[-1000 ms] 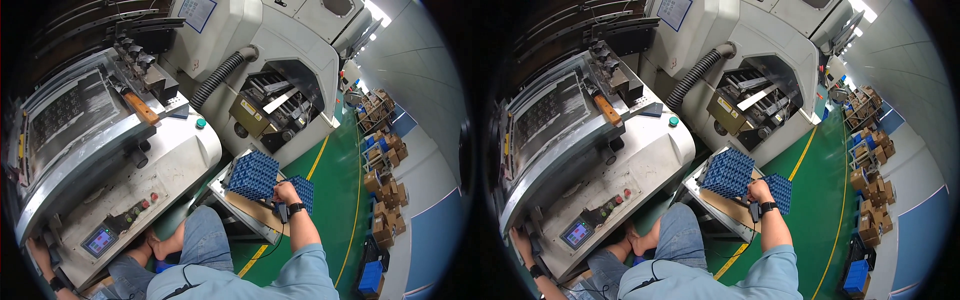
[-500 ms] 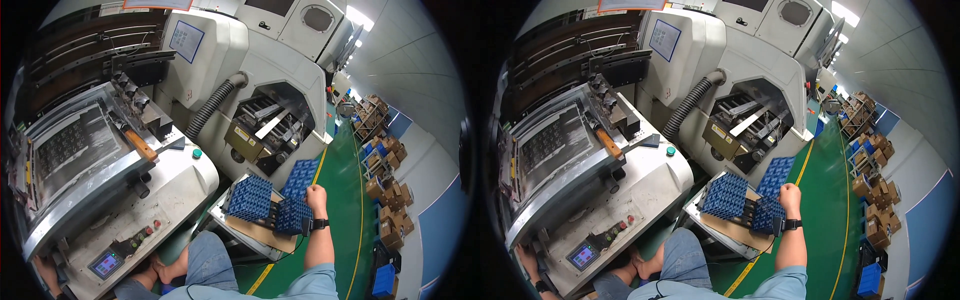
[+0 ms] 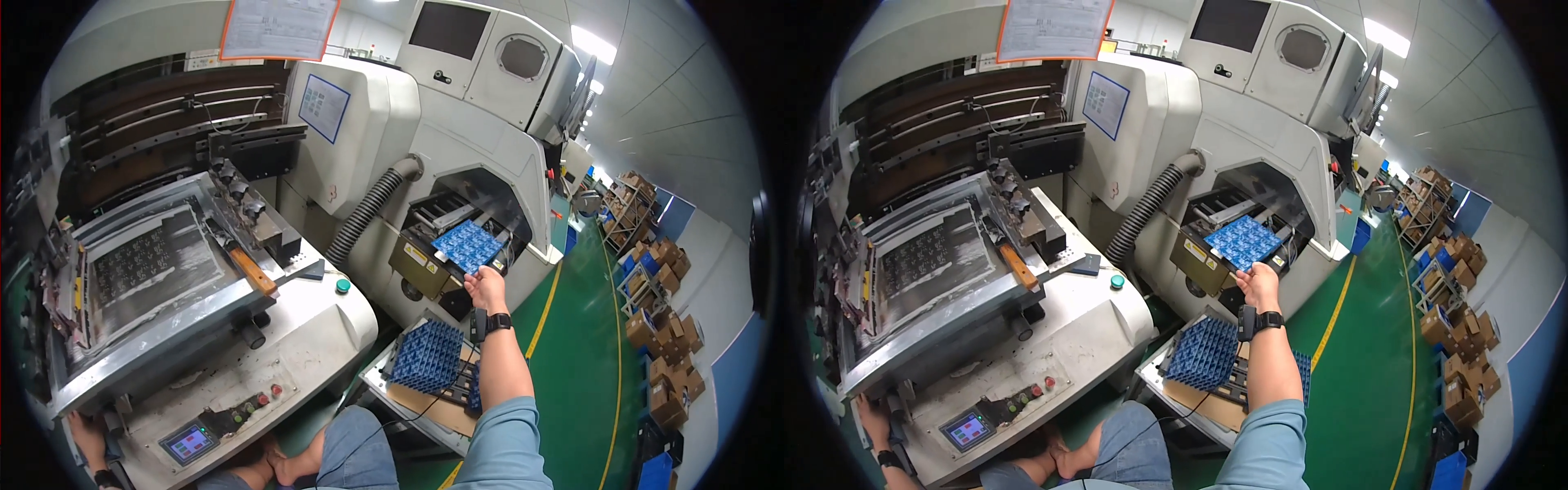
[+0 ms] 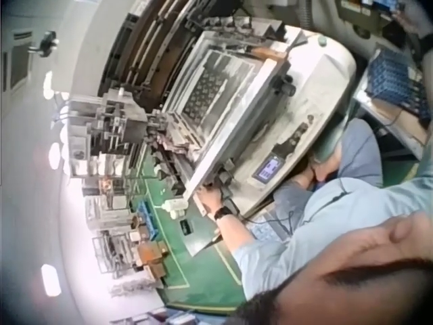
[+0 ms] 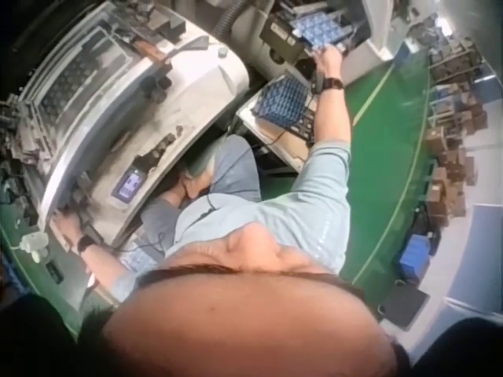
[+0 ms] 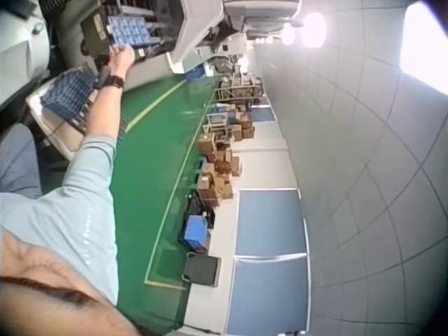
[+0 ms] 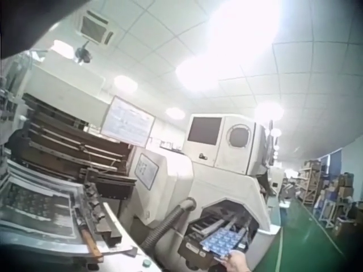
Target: The person picks up a circuit board from a stack, places it onto the machine bed, and presses buttons on the control panel. After the machine processes the board, the person removes it and places it into a slot on a conveyor.
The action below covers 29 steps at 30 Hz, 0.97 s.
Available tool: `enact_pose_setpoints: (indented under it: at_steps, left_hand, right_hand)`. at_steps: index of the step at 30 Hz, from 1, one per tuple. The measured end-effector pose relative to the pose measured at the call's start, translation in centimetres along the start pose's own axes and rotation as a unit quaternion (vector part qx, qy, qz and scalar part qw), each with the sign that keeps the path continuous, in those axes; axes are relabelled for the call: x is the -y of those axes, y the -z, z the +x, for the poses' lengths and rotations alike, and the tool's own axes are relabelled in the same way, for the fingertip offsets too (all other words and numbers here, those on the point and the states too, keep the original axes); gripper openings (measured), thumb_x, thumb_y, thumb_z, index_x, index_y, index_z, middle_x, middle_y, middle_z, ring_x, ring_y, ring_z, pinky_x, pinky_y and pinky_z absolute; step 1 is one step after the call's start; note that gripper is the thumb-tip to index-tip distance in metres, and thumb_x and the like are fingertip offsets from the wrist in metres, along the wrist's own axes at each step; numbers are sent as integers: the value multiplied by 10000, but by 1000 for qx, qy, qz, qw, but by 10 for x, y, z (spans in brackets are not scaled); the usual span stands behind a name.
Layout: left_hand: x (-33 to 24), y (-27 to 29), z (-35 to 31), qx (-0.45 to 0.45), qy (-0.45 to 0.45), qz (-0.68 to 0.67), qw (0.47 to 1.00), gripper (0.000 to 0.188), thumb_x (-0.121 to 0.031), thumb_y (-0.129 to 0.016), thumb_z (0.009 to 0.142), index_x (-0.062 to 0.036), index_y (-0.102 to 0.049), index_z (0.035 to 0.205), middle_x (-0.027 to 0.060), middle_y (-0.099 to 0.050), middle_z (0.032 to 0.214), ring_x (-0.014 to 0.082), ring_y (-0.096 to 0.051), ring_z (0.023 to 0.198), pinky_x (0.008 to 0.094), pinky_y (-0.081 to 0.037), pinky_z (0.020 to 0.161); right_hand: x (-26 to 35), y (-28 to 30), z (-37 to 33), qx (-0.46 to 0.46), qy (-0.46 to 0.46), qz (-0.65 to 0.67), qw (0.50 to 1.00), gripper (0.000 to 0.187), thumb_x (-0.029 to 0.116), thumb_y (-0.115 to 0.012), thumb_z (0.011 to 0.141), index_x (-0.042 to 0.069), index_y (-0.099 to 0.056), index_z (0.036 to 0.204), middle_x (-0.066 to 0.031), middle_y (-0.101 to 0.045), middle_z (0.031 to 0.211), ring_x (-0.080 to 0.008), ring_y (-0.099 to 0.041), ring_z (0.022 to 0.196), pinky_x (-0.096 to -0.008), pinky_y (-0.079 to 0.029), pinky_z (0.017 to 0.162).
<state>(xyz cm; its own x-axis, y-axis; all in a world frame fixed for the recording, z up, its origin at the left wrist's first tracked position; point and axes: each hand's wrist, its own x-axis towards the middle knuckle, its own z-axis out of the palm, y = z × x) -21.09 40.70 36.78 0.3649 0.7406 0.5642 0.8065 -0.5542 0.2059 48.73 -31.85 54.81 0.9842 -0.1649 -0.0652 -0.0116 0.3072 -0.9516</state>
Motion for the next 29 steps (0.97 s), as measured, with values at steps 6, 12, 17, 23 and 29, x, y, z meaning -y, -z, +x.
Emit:
enact_pose_setpoints:
  at_steps: [6,12,17,23,29]
  left_hand:
    - [15,-14,-1,-18,-18,19,1000,709,-178,-789,743,-8,-476,1357,257,-510,1337,485,-477,1229,522,-438,988]
    - [22,-8,-1,35,12,29,999,724,-182,-768,784,-9,-443,1408,256,-492,1389,470,-451,1284,509,-420,1032]
    - [13,-5,6,96,31,49,994,743,-243,-755,836,-4,-419,1454,253,-474,1443,443,-433,1337,500,-404,1071]
    - [28,-24,-1,-30,-3,12,999,669,-131,-799,712,6,-516,1302,269,-540,1291,492,-502,1198,508,-445,991]
    - [36,-28,-15,-42,-3,18,999,711,-170,-813,705,-4,-513,1327,258,-545,1315,487,-509,1198,520,-441,998]
  right_hand:
    - [-25,-7,21,1,-56,13,998,123,153,-500,1013,66,-542,937,-62,-570,826,-246,-675,739,-364,-577,595]
    - [-32,-9,37,5,-83,29,996,159,167,-516,1018,47,-537,916,-62,-571,833,-237,-674,769,-355,-585,620]
    - [-35,-2,55,-29,-66,86,994,179,190,-542,1011,29,-541,932,-89,-599,856,-248,-665,762,-356,-587,634]
    - [-31,-6,63,-54,-38,161,985,462,218,-539,1012,-64,-403,1351,-208,-506,1301,-328,-629,1050,-427,-586,845]
    - [-48,3,65,-24,-60,114,991,528,288,-545,1005,47,-381,1445,-201,-553,1240,-372,-623,1076,-492,-561,883]
